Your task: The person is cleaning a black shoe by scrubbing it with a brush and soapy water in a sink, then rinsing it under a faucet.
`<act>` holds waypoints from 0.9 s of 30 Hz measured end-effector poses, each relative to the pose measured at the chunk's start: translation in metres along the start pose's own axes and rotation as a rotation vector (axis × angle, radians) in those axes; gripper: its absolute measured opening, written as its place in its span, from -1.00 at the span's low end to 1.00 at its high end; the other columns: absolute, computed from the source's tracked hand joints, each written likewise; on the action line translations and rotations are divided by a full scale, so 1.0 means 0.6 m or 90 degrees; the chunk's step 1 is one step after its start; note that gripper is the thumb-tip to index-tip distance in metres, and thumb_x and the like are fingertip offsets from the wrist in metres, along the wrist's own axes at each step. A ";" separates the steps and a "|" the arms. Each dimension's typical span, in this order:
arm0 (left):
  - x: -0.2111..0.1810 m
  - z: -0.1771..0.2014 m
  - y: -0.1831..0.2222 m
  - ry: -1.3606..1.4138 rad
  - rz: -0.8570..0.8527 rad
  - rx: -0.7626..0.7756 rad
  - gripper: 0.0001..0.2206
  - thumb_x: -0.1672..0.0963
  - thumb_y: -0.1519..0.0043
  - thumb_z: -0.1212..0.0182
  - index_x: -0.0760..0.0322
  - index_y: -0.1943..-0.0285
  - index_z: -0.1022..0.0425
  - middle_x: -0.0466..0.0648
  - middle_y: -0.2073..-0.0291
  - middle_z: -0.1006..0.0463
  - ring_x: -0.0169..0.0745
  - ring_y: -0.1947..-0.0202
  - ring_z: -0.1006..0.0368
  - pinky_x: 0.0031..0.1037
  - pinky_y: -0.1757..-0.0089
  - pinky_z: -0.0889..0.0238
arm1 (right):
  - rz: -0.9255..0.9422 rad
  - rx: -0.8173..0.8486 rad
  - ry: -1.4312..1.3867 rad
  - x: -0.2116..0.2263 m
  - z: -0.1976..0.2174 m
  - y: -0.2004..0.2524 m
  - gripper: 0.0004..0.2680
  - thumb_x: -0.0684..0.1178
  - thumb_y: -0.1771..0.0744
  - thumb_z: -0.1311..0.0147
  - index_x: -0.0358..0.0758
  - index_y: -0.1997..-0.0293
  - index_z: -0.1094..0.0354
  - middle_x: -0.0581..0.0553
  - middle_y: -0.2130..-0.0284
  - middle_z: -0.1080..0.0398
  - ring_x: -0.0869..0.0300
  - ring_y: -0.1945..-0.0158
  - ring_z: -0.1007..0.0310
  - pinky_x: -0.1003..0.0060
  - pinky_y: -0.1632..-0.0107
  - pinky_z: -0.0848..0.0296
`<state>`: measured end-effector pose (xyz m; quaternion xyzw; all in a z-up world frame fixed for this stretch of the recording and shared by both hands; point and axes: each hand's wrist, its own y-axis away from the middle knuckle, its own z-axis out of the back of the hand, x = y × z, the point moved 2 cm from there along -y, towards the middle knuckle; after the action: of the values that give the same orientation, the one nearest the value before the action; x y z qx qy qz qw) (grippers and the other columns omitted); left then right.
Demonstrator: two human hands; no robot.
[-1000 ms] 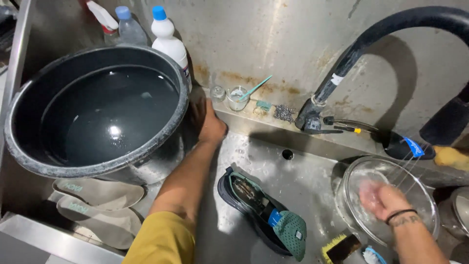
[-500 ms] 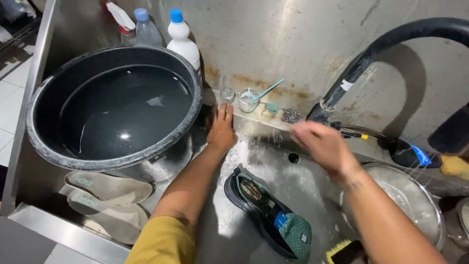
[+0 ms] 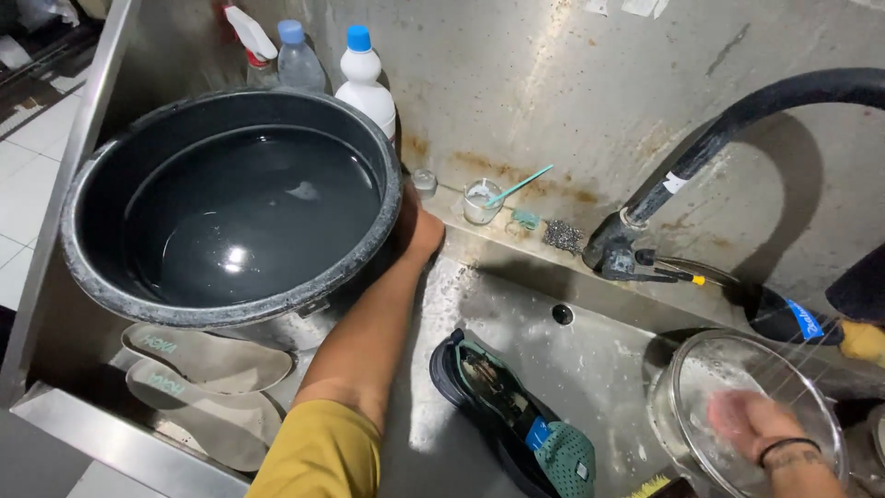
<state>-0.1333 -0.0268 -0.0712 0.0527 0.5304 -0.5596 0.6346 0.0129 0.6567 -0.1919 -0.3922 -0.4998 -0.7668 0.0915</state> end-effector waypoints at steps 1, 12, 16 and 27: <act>-0.024 0.020 0.004 -0.019 0.038 0.023 -0.45 0.08 -0.24 -0.27 0.39 -0.38 -0.24 0.22 -0.26 -0.39 0.15 -0.30 -0.30 -0.12 -0.25 -0.18 | 0.038 0.037 -0.007 0.031 -0.039 0.047 -0.82 -0.02 -0.47 0.20 -0.33 0.00 -0.27 -0.12 0.16 -0.40 0.07 0.13 -0.52 0.08 0.35 -0.41; -0.117 -0.003 0.145 -0.144 0.077 0.217 -0.14 0.36 0.05 -0.07 0.08 -0.55 -0.06 0.23 -0.55 0.35 0.52 -0.53 0.56 -0.08 -0.12 -0.22 | 0.444 0.412 0.215 0.195 -0.524 0.625 -0.74 0.02 -0.37 0.07 -0.15 -0.13 -0.43 -0.03 -0.04 -0.48 0.25 -0.15 -0.42 0.27 -0.20 -0.33; -0.106 0.048 0.174 -0.329 0.012 0.557 -0.28 0.18 -0.20 0.21 -0.10 -0.64 0.18 -0.06 -0.60 0.63 0.23 -0.58 0.63 -0.17 -0.04 0.13 | 0.540 0.269 0.439 0.198 -0.413 0.631 -0.76 -0.03 -0.37 0.04 -0.13 -0.08 -0.53 -0.02 -0.02 -0.57 0.24 -0.08 -0.50 0.30 -0.19 -0.38; 0.027 0.025 0.190 -0.113 -0.125 0.579 -0.64 0.20 -0.05 -0.06 -0.02 0.08 -0.71 -0.14 0.12 -0.71 -0.13 0.07 -0.60 -0.49 -0.01 -0.34 | 0.196 -0.041 0.706 0.025 -0.035 0.163 -0.53 0.22 -0.37 0.05 -0.57 -0.01 -0.55 -0.44 0.03 -0.55 -0.18 0.05 -0.50 0.03 0.01 -0.36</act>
<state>-0.0401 -0.0055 -0.1367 0.2270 0.1775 -0.7948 0.5342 0.0442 0.5958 -0.1178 -0.0027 -0.2906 -0.8504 0.4385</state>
